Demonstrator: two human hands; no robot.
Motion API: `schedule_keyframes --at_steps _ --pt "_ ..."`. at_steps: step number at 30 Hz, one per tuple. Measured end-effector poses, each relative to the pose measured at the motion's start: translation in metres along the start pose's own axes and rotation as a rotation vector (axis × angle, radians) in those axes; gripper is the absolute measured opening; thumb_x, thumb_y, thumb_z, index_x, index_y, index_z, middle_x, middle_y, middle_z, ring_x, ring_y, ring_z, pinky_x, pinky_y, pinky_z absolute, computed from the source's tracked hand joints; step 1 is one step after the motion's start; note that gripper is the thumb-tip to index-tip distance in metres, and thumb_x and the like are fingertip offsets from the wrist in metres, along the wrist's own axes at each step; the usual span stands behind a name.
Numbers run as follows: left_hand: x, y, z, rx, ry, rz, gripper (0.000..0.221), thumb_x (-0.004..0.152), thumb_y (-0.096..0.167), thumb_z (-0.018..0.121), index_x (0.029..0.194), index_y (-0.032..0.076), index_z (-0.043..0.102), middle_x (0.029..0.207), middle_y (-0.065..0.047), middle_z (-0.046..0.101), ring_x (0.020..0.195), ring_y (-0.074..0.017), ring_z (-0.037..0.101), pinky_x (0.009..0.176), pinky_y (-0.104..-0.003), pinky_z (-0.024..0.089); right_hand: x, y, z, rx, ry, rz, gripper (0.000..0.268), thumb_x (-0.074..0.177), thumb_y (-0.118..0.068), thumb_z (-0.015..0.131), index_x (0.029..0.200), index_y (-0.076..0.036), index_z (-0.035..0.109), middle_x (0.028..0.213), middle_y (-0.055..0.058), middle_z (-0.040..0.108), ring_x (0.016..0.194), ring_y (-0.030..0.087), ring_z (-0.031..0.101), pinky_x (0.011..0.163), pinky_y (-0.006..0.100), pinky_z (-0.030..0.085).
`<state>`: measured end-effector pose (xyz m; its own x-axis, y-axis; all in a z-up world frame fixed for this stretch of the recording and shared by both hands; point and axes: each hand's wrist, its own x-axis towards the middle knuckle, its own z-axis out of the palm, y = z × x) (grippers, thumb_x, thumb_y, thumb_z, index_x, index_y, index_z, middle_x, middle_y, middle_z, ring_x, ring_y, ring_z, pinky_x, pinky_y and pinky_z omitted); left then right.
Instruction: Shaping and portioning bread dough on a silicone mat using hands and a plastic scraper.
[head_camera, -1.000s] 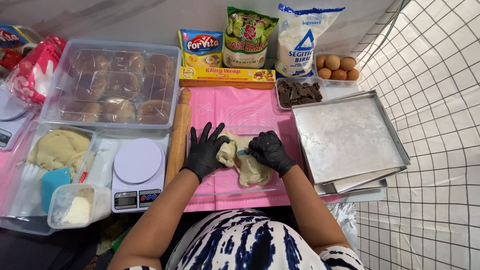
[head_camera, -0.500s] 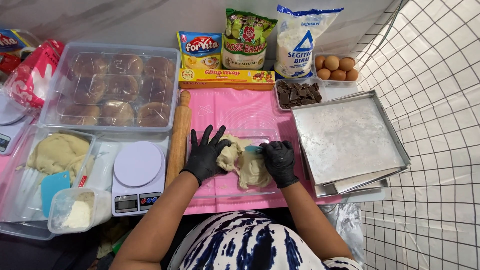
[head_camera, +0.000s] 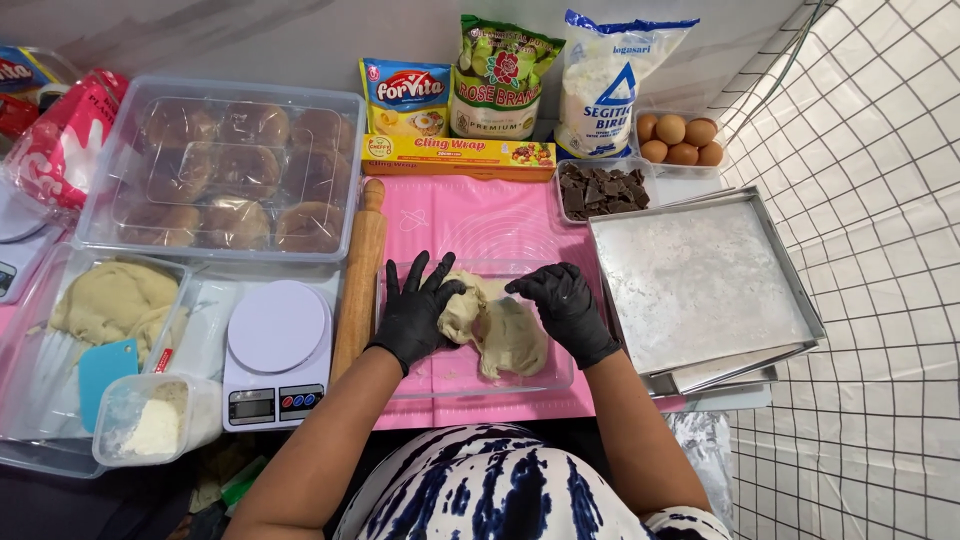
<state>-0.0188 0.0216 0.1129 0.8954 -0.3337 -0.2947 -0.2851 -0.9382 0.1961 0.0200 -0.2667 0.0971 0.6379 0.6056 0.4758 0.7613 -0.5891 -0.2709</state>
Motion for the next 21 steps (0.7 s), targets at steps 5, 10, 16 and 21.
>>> schedule_keyframes --at_steps 5,10,16,21 --pt "0.009 -0.008 0.02 -0.028 -0.002 0.0 0.095 0.073 0.06 0.077 0.155 0.041 0.034 0.174 0.012 -0.006 0.159 -0.0314 -0.005 0.12 -0.075 -0.008 0.026 -0.007 -0.017 -0.045 0.096 -0.11 0.042 0.087 -0.001 0.054 0.114 -0.026 0.073 0.109 -0.003 0.07 0.101 0.023 0.064 0.095 0.039 0.045" --pt "0.001 -0.002 0.001 -0.027 -0.013 0.0 0.097 0.071 0.058 0.079 0.155 0.042 0.033 0.174 0.013 -0.007 0.159 -0.0312 -0.005 0.121 -0.074 -0.008 0.028 0.007 0.023 -0.057 -0.01 -0.237 0.028 0.092 -0.003 0.054 0.101 -0.025 0.07 0.099 -0.007 0.068 0.097 0.018 0.065 0.092 0.037 0.045" --pt "0.002 -0.003 0.003 -0.069 0.012 0.022 0.096 0.069 0.053 0.082 0.153 0.043 0.037 0.174 0.013 -0.004 0.159 -0.0309 -0.003 0.121 -0.073 -0.008 0.033 0.002 0.041 -0.107 -0.026 -0.269 0.024 0.097 -0.002 0.054 0.094 -0.021 0.068 0.093 -0.003 0.069 0.089 0.02 0.064 0.09 0.038 0.047" --pt "-0.002 0.0 0.002 -0.076 0.065 0.032 0.089 0.076 0.041 0.079 0.154 0.04 0.036 0.174 0.012 -0.004 0.159 -0.0318 -0.002 0.122 -0.071 -0.007 0.026 0.014 0.075 -0.099 0.001 -0.234 0.021 0.102 -0.013 0.056 0.098 -0.027 0.071 0.092 -0.004 0.068 0.09 0.017 0.066 0.094 0.038 0.046"
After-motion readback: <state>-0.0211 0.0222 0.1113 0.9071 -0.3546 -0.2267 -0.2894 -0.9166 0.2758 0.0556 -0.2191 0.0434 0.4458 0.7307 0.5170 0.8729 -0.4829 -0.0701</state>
